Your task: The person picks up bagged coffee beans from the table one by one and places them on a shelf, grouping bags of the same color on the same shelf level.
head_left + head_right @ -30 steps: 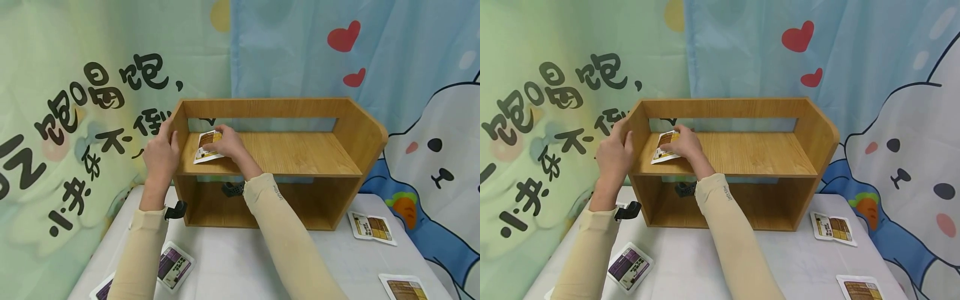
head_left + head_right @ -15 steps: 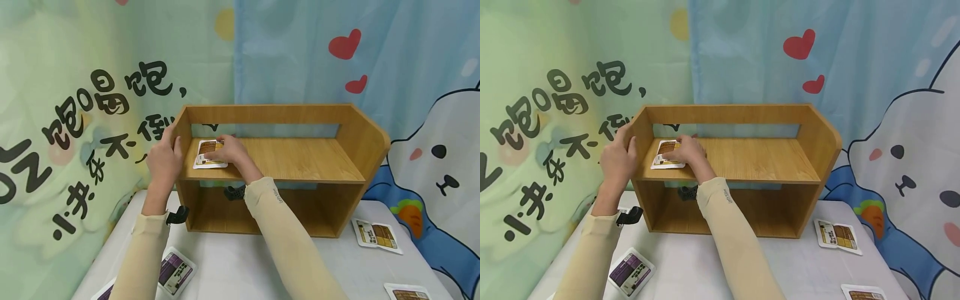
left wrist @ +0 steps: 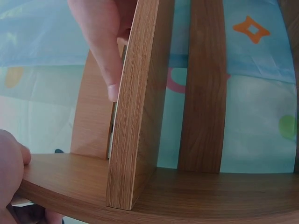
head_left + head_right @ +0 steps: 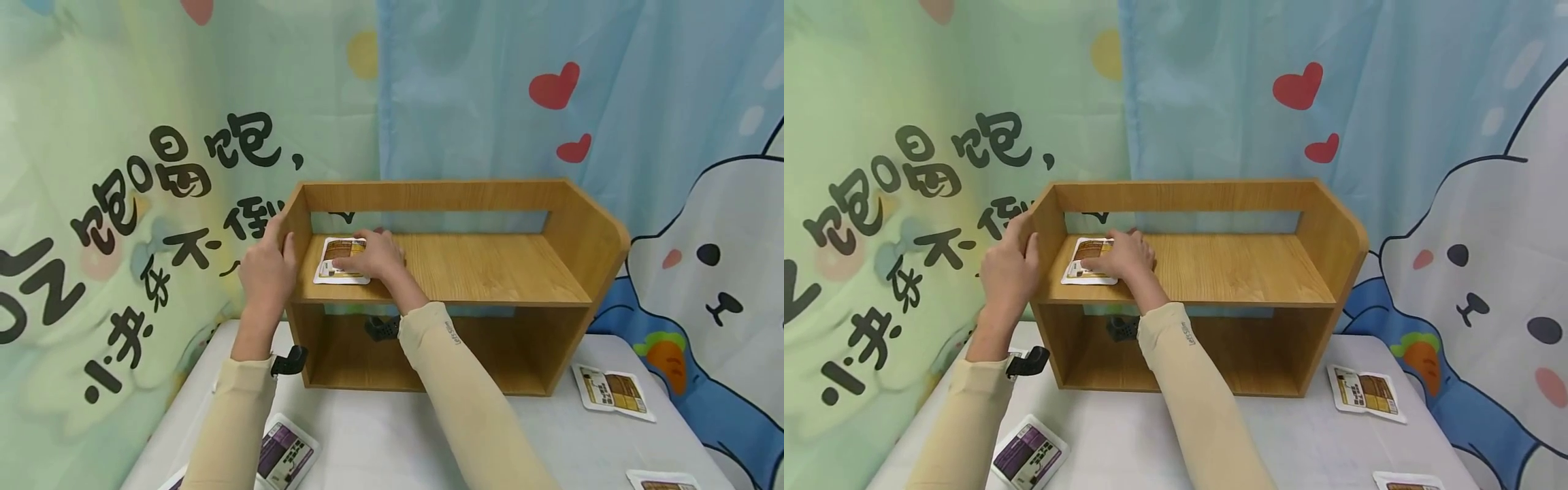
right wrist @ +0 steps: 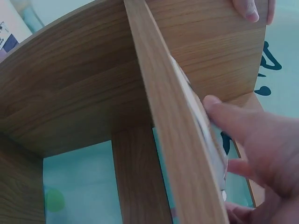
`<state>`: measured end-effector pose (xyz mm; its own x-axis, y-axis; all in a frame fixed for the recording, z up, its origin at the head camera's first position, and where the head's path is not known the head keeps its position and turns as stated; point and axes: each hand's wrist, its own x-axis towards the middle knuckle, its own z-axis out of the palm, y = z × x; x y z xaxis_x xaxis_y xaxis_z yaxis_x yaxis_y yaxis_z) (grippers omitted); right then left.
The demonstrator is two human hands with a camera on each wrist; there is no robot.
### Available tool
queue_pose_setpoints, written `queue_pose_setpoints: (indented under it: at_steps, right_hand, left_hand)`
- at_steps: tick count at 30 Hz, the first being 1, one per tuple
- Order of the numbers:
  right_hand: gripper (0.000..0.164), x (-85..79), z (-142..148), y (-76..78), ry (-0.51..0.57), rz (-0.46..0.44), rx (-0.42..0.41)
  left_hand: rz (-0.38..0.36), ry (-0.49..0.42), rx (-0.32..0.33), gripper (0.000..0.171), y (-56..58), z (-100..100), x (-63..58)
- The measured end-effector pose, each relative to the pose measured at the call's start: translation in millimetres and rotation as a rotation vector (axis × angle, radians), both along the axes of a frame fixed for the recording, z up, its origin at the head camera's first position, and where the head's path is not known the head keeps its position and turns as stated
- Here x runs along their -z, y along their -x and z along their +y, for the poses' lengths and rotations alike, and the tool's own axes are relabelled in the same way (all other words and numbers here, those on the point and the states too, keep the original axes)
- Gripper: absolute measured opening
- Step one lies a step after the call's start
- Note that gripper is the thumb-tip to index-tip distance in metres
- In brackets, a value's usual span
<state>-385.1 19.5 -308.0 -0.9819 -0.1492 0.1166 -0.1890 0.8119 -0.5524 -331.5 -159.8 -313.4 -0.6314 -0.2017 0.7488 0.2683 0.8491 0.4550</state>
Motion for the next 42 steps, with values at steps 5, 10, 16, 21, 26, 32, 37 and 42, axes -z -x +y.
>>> queue_pose_setpoints:
  at_steps: [5, 10, 16, 21, 26, 32, 37, 42]
  right_hand:
    - [0.073, 0.7, 6.4, -6.9, 0.043, 0.079, 0.014]
    - [0.054, -13.6, 21.9, -20.7, 0.200, 0.132, -0.093]
    - [0.036, -31.3, 60.3, -51.1, 0.287, 0.218, -0.160]
    - [0.029, -36.5, 92.3, -72.7, 0.315, 0.384, -0.144]
    - [0.023, -29.3, 126.2, -100.8, 0.327, 0.558, -0.130]
    - [0.022, -17.6, 165.1, -140.8, 0.293, 0.760, -0.101]
    - [0.026, -12.9, 195.5, -171.8, 0.265, 0.749, -0.001]
    - [0.026, 0.2, 236.2, -190.1, 0.281, 0.696, 0.221]
  left_hand:
    - [0.000, 0.007, 0.010, 0.036, 1.0, 1.0, 1.0]
    - [0.015, 0.002, 0.013, 0.036, 4.3, 2.1, -1.0]
    - [0.018, 0.013, 0.051, 0.036, 10.1, 5.8, -4.7]
    - [0.028, 0.011, 0.038, 0.036, 12.1, 3.9, -10.4]
    - [-0.001, 0.011, 0.025, 0.036, 8.3, 1.3, -9.7]
    - [0.007, 0.014, 0.030, 0.037, 5.4, 0.4, -6.4]
    - [0.020, 0.015, 0.017, 0.036, 1.2, -1.5, -3.9]
    - [0.012, 0.002, 0.020, 0.037, -2.3, -1.4, -2.2]
